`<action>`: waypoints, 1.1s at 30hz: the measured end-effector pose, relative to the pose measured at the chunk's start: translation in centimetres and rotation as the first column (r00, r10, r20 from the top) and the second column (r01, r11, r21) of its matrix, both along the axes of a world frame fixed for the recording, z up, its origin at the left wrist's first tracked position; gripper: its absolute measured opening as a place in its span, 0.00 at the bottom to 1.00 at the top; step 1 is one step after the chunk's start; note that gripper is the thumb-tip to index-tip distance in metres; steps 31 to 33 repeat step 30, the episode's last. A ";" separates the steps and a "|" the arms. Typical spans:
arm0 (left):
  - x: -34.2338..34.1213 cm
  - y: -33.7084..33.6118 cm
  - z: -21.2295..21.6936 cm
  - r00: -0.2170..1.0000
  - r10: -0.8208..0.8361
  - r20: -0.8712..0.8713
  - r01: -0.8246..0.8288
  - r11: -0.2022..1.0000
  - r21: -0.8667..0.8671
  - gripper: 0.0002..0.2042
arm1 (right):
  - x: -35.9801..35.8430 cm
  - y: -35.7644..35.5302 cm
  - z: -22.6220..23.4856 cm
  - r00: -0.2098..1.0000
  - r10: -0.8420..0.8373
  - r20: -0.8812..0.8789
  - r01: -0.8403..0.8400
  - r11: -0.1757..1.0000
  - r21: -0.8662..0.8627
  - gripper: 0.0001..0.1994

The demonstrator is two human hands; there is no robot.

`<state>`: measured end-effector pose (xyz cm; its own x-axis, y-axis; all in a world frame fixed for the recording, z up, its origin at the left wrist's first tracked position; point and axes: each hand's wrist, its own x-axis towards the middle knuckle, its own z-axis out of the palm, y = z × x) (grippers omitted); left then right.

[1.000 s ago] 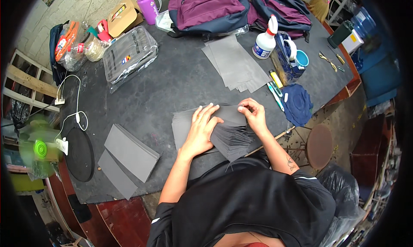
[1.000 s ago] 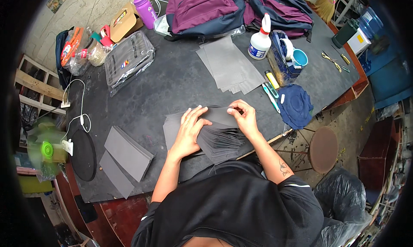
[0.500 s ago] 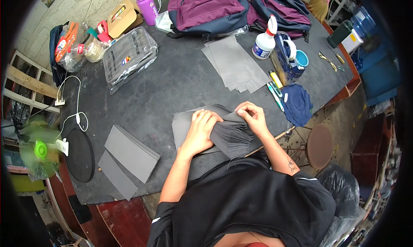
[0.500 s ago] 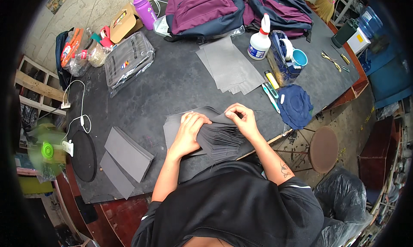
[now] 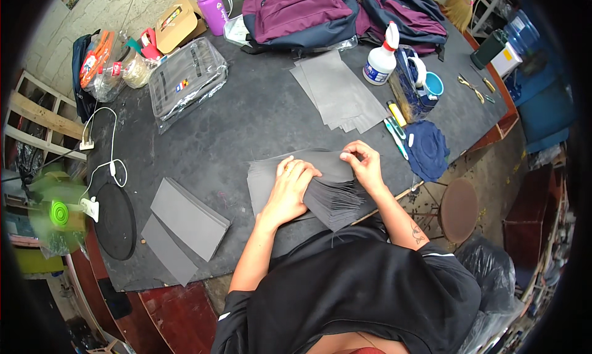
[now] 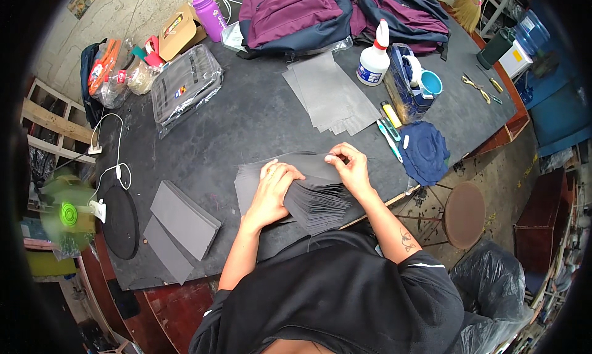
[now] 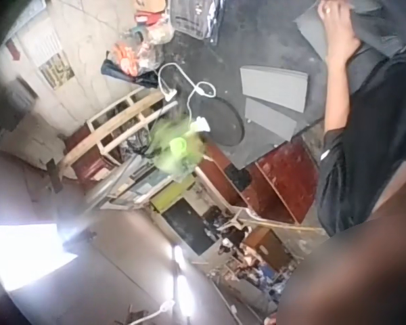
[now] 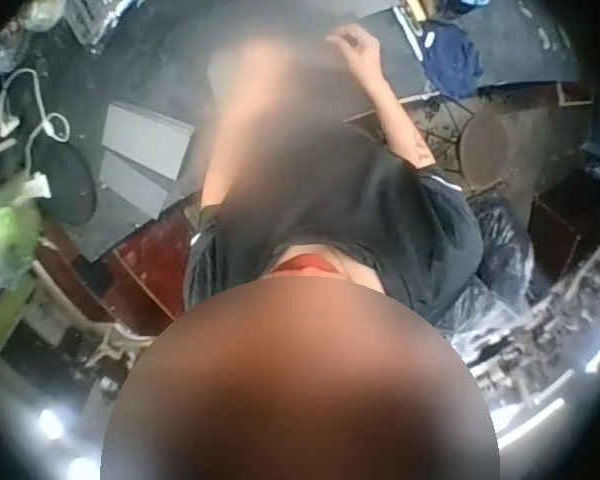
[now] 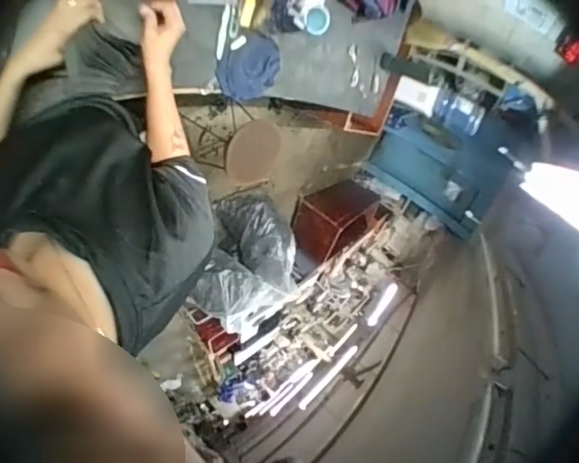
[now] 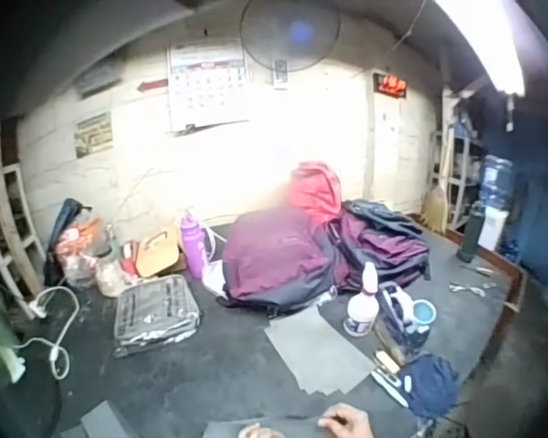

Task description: Stacking and organizing rectangular grey fabric pieces on a manufacturing workbench.

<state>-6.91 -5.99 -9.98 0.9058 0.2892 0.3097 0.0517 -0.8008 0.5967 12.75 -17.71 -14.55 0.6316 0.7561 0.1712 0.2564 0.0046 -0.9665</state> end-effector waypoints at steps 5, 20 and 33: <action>0.3 -0.2 0.4 0.998 0.049 0.034 -0.049 0.999 0.002 0.24 | -0.7 -0.8 1.3 0.996 0.049 0.070 -0.050 0.999 0.015 0.04; 0.4 0.1 -0.1 1.000 0.017 -0.017 -0.017 1.000 -0.002 0.24 | -0.2 -1.0 2.2 0.981 0.078 0.179 -0.080 0.997 0.007 0.11; 0.6 1.2 0.5 0.997 0.051 -0.058 -0.061 0.980 -0.189 0.44 | 2.4 -1.8 -0.3 0.727 0.588 -0.356 -0.613 0.788 0.051 0.42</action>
